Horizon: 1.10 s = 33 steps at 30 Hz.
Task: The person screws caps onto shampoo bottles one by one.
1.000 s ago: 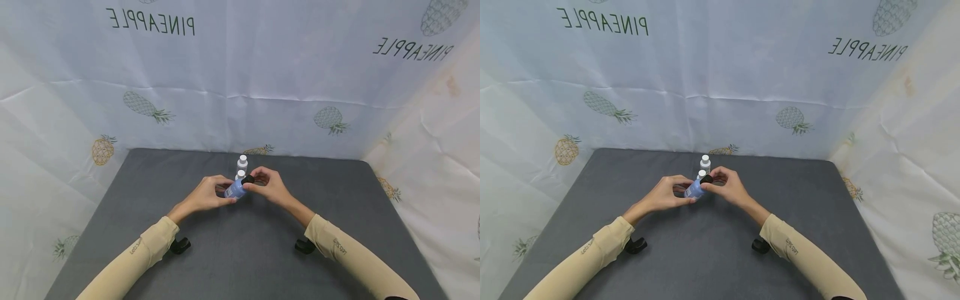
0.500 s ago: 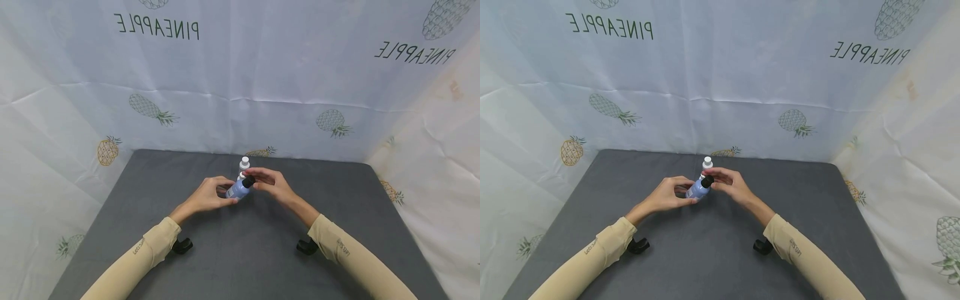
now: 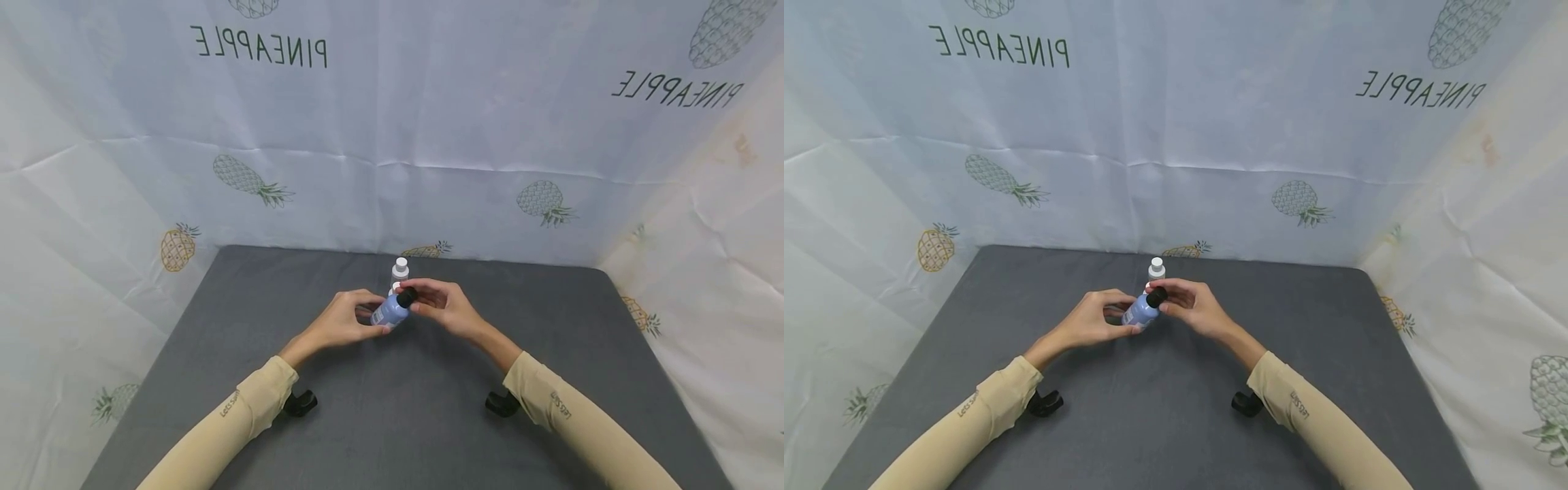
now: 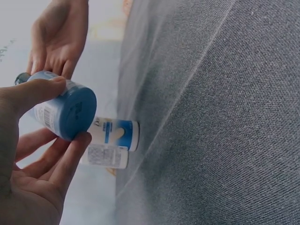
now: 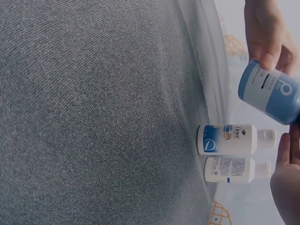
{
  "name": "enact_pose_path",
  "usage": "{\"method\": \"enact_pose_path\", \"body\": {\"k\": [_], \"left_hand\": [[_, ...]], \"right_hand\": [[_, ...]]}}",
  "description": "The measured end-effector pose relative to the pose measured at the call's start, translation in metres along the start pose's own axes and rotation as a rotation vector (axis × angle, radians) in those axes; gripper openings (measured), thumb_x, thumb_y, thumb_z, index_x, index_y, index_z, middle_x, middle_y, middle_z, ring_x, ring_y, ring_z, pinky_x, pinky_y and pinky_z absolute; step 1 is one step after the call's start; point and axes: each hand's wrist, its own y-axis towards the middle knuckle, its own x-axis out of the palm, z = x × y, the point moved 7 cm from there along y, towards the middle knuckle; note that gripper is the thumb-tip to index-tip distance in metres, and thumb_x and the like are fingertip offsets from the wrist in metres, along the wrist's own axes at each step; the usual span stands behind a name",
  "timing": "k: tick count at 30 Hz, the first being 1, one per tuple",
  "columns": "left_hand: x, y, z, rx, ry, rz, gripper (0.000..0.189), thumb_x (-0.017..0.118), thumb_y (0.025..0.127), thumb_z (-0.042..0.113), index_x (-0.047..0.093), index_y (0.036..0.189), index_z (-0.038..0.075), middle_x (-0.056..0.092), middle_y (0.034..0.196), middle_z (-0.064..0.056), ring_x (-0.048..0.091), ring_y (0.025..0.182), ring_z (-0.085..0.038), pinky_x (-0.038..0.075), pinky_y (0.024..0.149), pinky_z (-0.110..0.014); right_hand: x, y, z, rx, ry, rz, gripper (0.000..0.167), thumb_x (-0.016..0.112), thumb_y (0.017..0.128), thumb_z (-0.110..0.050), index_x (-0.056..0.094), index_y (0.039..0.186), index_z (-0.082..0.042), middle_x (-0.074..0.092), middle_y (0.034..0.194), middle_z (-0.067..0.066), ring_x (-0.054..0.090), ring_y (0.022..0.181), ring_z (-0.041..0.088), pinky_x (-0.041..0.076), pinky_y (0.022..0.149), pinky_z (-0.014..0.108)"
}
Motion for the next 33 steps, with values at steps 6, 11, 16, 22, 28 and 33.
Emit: {"method": "enact_pose_path", "body": {"k": [6, 11, 16, 22, 28, 33], "left_hand": [[0.0002, -0.0016, -0.001, -0.002, -0.001, -0.001, 0.049, 0.091, 0.088, 0.018, 0.075, 0.13, -0.001, 0.077, 0.118, -0.013, 0.077, 0.111, -0.027, 0.069, 0.094, -0.036], [0.0001, -0.003, -0.0016, 0.002, 0.003, 0.001, 0.048, 0.09, 0.089, 0.018, 0.075, 0.13, -0.002, 0.077, 0.117, -0.014, 0.077, 0.11, -0.027, 0.069, 0.093, -0.035], [0.001, -0.0016, -0.0021, 0.003, 0.009, -0.005, 0.048, 0.09, 0.089, 0.018, 0.075, 0.13, -0.002, 0.077, 0.118, -0.014, 0.077, 0.111, -0.027, 0.069, 0.093, -0.035], [0.0, 0.0005, -0.0001, 0.002, 0.002, -0.013, 0.048, 0.089, 0.09, 0.018, 0.075, 0.131, -0.002, 0.077, 0.119, -0.015, 0.077, 0.112, -0.028, 0.069, 0.095, -0.038], [-0.0005, 0.0012, 0.0007, -0.001, -0.005, -0.013, 0.048, 0.089, 0.09, 0.018, 0.075, 0.131, -0.003, 0.076, 0.119, -0.016, 0.077, 0.112, -0.029, 0.069, 0.096, -0.044], [0.0003, 0.0021, 0.0001, -0.004, -0.001, -0.015, 0.047, 0.089, 0.09, 0.018, 0.075, 0.131, -0.002, 0.077, 0.119, -0.014, 0.077, 0.112, -0.028, 0.068, 0.096, -0.042]], "right_hand": [[-0.0002, -0.0005, 0.0015, 0.036, -0.068, 0.044, 0.043, 0.074, 0.102, -0.002, 0.065, 0.143, 0.002, 0.067, 0.144, 0.027, 0.07, 0.125, 0.003, 0.059, 0.109, 0.022], [-0.0014, -0.0009, 0.0041, 0.1, -0.131, 0.093, 0.038, 0.079, 0.099, -0.007, 0.07, 0.135, -0.002, 0.072, 0.133, 0.021, 0.072, 0.116, 0.005, 0.06, 0.105, 0.022], [-0.0031, -0.0011, 0.0054, 0.137, -0.149, 0.146, 0.033, 0.083, 0.096, -0.009, 0.072, 0.127, -0.004, 0.073, 0.127, 0.017, 0.073, 0.115, 0.014, 0.061, 0.104, 0.026], [-0.0045, 0.0, 0.0051, 0.16, -0.169, 0.184, 0.03, 0.085, 0.095, -0.015, 0.071, 0.12, -0.006, 0.075, 0.12, 0.013, 0.074, 0.112, 0.019, 0.062, 0.101, 0.029], [-0.0046, 0.0015, 0.0046, 0.169, -0.185, 0.198, 0.031, 0.085, 0.095, -0.014, 0.071, 0.121, -0.005, 0.076, 0.119, 0.016, 0.074, 0.113, 0.022, 0.062, 0.104, 0.034], [-0.0044, 0.0012, 0.0041, 0.157, -0.187, 0.201, 0.031, 0.085, 0.095, -0.012, 0.071, 0.121, -0.003, 0.076, 0.118, 0.018, 0.074, 0.112, 0.021, 0.062, 0.107, 0.04]]}}
